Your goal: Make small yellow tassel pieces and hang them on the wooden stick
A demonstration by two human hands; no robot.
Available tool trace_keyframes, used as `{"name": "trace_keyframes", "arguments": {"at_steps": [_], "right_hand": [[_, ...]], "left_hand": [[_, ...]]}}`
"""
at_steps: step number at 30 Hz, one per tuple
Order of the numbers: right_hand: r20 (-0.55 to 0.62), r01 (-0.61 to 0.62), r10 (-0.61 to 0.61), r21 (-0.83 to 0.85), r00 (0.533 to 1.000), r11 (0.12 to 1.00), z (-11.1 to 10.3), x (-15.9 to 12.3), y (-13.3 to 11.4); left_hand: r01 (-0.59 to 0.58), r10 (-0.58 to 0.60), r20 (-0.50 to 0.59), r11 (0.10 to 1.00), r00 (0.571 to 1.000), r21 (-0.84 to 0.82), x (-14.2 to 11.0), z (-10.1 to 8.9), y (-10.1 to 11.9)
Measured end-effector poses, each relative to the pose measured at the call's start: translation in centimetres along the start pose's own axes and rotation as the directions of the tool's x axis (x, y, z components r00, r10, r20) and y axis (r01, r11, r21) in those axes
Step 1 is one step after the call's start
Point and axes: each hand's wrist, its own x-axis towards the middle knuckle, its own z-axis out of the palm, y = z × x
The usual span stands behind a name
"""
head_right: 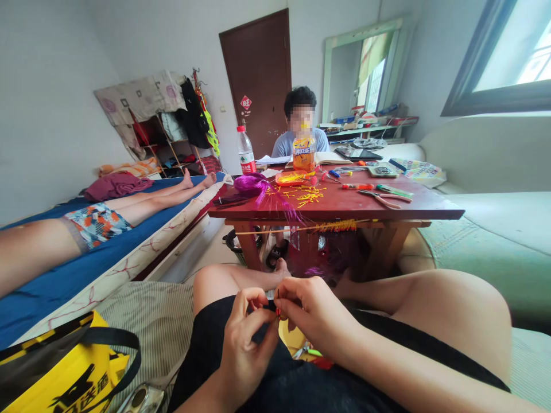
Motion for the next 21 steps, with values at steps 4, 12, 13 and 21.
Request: {"name": "trace_keyframes", "arguments": {"at_steps": [4,12,13,21], "right_hand": [[0.054,-0.077,0.071,0.116,0.996,0.99,-0.1,0.3,0.0],[0.102,-0.118,0.103,0.153,0.989,0.981,-0.1,1.4,0.3],[0.092,-0.106,0.095,0.12,0.991,0.987,-0.1,1.4,0.1],[0.222,0.494,-0.486,-0.672,0.845,0.552,-1.0,0.7,-0.3]], "left_hand": [[-0.251,0.25,0.027,0.961,0.968,0.116,-0.3,-0.2,-0.5],[-0.444,0.426,0.133,0.879,0.895,0.174,0.4,-1.2,-0.9],[-0.432,0.413,0.136,0.885,0.901,0.174,0.5,-1.2,-0.8],[0.289,-0.258,0.171,0.937,0.951,-0.196,2.3,-0.8,-0.3]]}}
